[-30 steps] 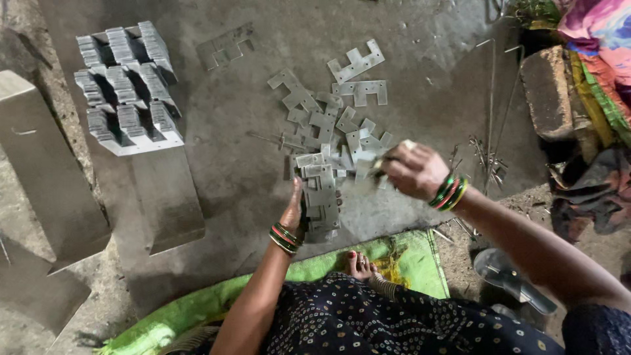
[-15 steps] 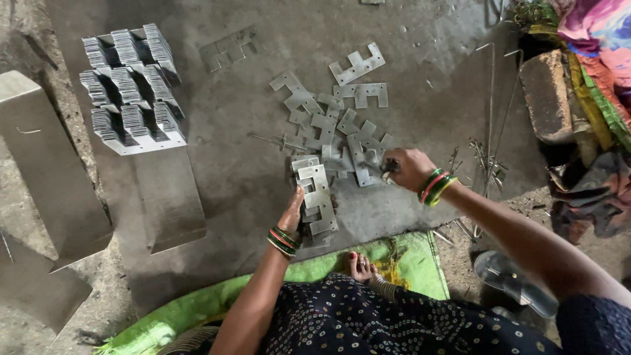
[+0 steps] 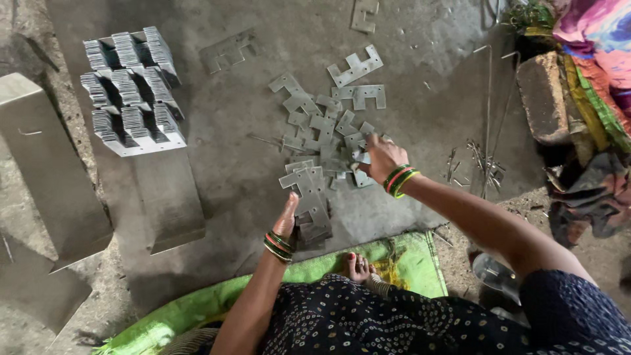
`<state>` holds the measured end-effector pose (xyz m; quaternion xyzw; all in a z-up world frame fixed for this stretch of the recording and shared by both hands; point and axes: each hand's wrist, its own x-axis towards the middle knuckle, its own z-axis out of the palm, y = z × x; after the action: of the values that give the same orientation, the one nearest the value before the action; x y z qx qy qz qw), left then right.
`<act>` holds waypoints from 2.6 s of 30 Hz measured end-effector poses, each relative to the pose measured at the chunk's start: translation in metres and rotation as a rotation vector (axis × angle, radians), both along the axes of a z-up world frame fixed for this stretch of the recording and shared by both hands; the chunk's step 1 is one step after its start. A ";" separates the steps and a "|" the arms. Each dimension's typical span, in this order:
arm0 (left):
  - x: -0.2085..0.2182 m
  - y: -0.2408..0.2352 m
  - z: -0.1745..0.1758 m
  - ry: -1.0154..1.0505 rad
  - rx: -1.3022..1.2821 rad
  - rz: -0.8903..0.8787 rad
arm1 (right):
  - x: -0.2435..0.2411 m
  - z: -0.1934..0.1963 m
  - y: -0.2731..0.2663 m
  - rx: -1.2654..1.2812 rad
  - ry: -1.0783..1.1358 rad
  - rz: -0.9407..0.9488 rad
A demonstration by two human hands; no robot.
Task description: The person picks up metal components from a pile on the floor, stacks them into piles, and uses a thin metal rod to gather and align smaller metal pieces.
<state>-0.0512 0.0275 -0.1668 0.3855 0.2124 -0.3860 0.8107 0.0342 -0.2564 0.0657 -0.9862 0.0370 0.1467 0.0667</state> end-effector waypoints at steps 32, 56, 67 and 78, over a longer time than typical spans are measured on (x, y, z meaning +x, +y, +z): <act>0.016 0.016 0.124 -0.009 -0.195 0.151 | 0.003 0.018 0.033 0.098 -0.064 0.311; 0.008 0.052 0.117 -0.049 -0.496 0.143 | -0.002 -0.036 0.074 0.075 -0.160 0.594; 0.004 0.064 0.132 -0.044 -0.417 0.201 | -0.005 -0.019 0.058 0.171 0.007 0.223; 0.012 0.059 0.099 0.093 -0.179 0.246 | -0.021 0.049 0.063 0.333 -0.510 0.572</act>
<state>-0.0390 0.0860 -0.0674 0.2645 0.2602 -0.3184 0.8723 0.0133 -0.1937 0.1148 -0.9373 -0.2803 -0.0857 0.1888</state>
